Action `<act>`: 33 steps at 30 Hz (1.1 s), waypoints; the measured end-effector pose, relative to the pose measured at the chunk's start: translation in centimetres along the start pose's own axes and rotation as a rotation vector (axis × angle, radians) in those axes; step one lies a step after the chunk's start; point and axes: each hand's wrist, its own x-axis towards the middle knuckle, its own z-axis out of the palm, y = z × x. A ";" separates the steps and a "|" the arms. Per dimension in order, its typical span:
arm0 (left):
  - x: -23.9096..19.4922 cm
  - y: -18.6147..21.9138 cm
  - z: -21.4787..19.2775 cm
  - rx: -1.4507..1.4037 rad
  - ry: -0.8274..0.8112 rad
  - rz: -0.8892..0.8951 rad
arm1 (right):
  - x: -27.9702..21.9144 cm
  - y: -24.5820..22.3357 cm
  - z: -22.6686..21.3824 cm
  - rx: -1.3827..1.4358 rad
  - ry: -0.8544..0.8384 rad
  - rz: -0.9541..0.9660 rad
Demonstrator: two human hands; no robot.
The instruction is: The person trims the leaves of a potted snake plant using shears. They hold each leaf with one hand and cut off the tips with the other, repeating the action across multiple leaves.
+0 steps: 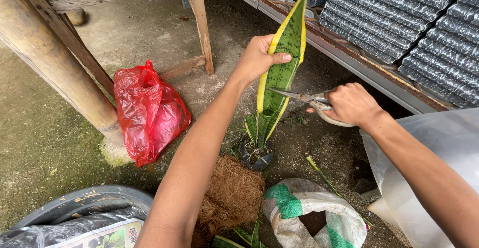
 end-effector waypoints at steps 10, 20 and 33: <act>0.0 -0.1 -0.1 0.059 0.042 -0.004 | 0.6 1.4 -0.9 0.216 -0.286 0.240; -0.1 -0.9 -0.3 -0.070 0.065 0.028 | 1.1 1.4 0.3 0.156 -0.234 0.188; -0.1 -1.1 0.5 -0.187 0.078 0.030 | 2.7 0.7 0.5 0.232 0.033 -0.018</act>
